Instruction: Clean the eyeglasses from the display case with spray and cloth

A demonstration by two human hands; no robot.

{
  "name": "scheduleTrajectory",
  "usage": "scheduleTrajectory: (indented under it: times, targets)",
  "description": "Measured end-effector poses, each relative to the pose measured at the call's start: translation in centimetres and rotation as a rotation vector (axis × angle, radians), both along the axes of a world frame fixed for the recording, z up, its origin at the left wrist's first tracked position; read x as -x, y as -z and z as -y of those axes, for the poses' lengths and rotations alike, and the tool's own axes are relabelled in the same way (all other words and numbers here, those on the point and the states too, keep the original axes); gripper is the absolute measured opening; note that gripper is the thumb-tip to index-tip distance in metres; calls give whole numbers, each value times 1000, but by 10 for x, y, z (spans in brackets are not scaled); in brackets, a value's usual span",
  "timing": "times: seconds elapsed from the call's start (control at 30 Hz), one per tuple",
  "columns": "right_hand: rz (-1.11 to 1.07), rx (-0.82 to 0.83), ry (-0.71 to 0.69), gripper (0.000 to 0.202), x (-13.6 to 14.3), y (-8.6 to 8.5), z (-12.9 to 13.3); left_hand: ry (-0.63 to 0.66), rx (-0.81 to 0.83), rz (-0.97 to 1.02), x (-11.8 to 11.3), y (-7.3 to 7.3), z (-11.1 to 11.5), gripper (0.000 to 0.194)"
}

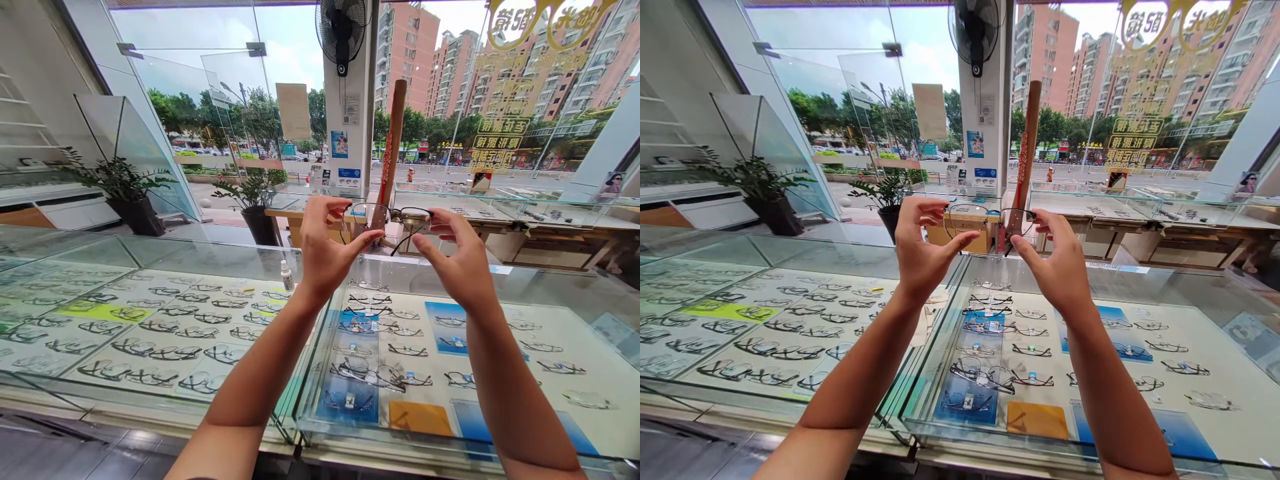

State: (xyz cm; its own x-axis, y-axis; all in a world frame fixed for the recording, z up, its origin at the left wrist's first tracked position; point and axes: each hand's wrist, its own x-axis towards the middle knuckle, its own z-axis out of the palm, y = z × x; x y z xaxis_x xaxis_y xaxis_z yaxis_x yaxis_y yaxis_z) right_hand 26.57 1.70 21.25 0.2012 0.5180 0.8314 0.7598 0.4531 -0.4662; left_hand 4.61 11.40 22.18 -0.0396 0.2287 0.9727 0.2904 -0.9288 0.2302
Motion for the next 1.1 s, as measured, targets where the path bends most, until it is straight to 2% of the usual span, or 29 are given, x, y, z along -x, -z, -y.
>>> scheduleTrajectory:
  times: [0.3, 0.77, 1.1]
  targets:
    - [-39, 28, -3, 58, 0, 1, 0, -48, -48, 11, -3, 1, 0, 61]
    - [-2, -109, -16, 50, 2, -2, 2, 141, 167, 80, -7, 8, -19, 59]
    - [20, -142, 14, 49, 2, -5, 5, 181, 228, 72, -11, 10, -22, 57]
